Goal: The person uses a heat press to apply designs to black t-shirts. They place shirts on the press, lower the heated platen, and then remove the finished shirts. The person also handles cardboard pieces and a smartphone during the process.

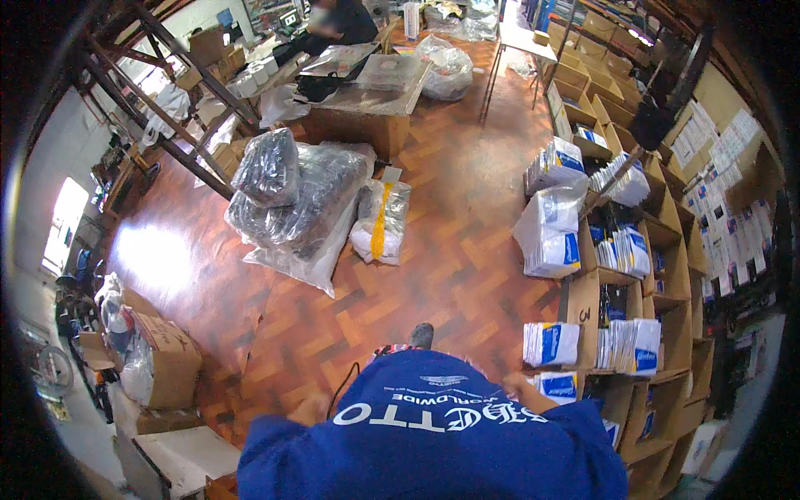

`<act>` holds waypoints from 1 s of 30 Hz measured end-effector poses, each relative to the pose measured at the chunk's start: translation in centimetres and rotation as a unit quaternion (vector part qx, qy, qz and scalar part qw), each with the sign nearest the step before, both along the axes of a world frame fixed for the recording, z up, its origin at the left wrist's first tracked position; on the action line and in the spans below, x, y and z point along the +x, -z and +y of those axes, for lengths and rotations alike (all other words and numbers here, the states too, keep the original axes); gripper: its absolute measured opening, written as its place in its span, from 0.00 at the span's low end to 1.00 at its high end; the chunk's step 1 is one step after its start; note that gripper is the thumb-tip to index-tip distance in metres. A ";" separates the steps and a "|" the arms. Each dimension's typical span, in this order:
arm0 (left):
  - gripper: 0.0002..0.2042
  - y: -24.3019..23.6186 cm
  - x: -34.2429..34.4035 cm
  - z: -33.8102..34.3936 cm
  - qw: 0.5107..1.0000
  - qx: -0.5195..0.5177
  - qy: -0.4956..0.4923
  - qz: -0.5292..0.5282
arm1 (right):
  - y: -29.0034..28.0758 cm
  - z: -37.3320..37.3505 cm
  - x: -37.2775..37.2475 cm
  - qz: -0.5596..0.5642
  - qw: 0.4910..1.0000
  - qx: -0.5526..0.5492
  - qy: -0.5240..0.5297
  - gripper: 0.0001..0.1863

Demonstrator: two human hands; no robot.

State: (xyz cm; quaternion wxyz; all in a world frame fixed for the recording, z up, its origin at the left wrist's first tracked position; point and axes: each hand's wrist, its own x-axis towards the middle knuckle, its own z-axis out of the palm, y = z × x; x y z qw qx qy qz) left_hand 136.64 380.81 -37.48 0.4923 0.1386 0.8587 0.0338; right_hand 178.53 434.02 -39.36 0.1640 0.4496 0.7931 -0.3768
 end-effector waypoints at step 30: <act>0.18 5.2 -55.5 75.3 0.996 0.045 -0.052 -0.050 | -2.0 80.0 -60.5 0.133 0.866 -0.283 0.390 0.05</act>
